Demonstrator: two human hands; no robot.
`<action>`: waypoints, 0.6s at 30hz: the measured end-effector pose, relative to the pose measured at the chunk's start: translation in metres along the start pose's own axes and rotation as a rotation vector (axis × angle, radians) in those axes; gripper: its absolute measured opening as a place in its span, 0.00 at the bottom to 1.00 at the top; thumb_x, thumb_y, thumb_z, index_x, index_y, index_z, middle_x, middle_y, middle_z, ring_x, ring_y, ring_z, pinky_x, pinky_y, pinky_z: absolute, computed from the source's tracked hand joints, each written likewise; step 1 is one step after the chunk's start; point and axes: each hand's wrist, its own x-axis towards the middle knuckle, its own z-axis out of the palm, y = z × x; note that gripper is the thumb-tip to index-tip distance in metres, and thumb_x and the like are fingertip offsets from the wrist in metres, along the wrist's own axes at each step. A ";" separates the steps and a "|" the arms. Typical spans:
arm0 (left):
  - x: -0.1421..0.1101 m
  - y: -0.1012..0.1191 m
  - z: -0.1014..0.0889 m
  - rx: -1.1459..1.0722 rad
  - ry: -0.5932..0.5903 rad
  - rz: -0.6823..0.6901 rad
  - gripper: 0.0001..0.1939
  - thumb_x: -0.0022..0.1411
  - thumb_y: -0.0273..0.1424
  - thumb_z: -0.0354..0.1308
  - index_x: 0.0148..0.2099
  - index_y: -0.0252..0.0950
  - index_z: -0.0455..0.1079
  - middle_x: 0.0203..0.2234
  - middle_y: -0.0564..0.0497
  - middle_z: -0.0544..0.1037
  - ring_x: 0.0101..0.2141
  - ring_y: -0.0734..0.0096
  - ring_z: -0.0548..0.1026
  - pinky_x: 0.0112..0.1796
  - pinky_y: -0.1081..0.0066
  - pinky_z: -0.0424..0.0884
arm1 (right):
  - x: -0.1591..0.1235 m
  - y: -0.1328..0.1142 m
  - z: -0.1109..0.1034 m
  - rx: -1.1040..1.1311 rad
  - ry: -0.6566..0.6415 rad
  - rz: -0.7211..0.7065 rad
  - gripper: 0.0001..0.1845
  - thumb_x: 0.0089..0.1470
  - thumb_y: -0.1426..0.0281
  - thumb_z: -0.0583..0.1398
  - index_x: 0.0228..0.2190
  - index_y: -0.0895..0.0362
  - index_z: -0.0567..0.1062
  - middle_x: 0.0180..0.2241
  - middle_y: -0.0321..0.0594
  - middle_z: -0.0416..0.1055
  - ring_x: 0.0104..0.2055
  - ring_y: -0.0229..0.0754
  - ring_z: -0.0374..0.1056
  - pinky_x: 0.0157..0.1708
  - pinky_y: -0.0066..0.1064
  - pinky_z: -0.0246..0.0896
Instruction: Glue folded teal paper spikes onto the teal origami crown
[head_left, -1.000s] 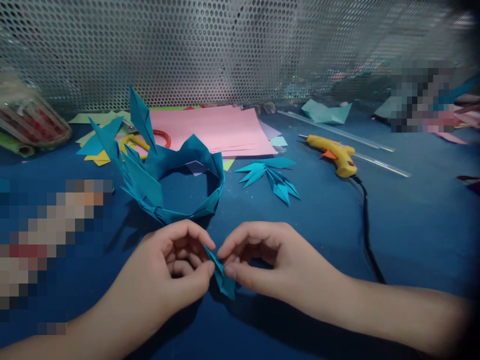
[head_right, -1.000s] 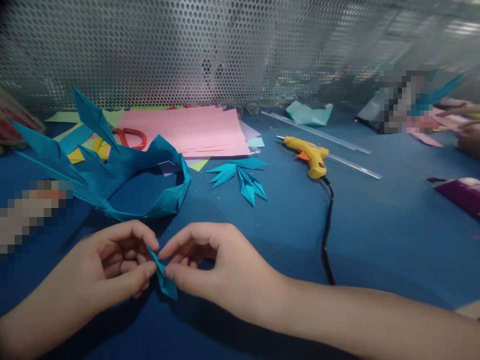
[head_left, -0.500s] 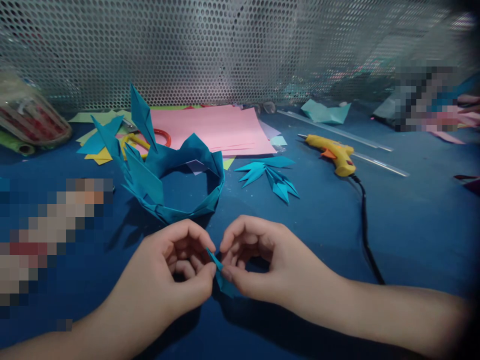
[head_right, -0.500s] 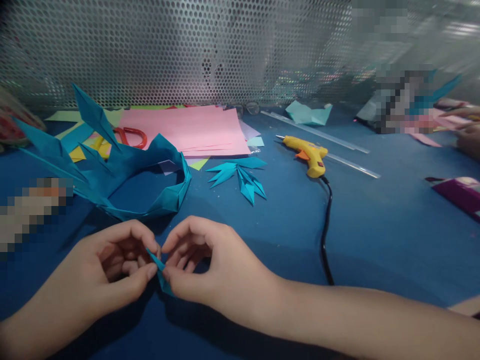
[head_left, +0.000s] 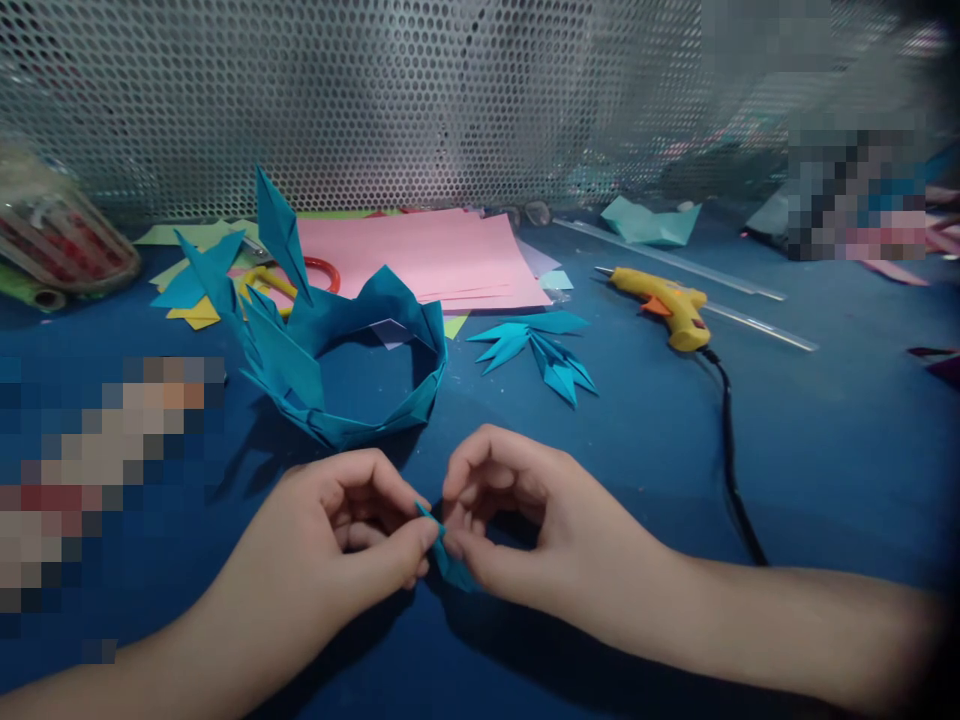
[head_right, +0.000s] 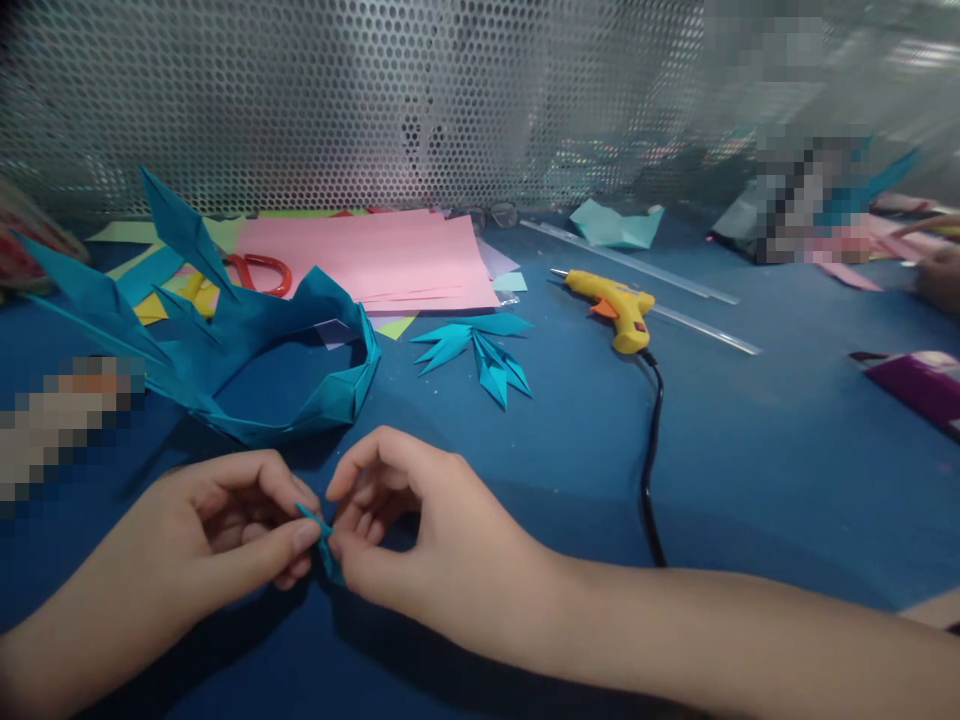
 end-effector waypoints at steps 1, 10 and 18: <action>0.000 -0.001 -0.001 -0.004 0.011 -0.005 0.06 0.47 0.28 0.67 0.24 0.38 0.72 0.15 0.58 0.77 0.18 0.75 0.76 0.21 0.80 0.73 | 0.000 -0.001 0.000 -0.008 0.004 -0.003 0.13 0.46 0.80 0.62 0.34 0.55 0.68 0.27 0.30 0.70 0.29 0.30 0.66 0.32 0.22 0.64; 0.000 0.003 -0.001 -0.024 0.054 0.057 0.09 0.45 0.24 0.66 0.21 0.38 0.69 0.16 0.59 0.77 0.18 0.79 0.75 0.21 0.83 0.72 | -0.002 -0.001 0.002 -0.060 0.002 -0.028 0.12 0.49 0.74 0.65 0.36 0.55 0.69 0.31 0.32 0.72 0.31 0.31 0.68 0.33 0.23 0.65; 0.001 0.012 0.003 -0.152 0.031 0.043 0.11 0.42 0.19 0.66 0.20 0.37 0.68 0.21 0.59 0.78 0.19 0.78 0.78 0.23 0.81 0.75 | -0.001 -0.003 0.001 -0.002 0.031 0.011 0.14 0.49 0.77 0.62 0.38 0.55 0.67 0.31 0.31 0.70 0.32 0.30 0.67 0.33 0.23 0.64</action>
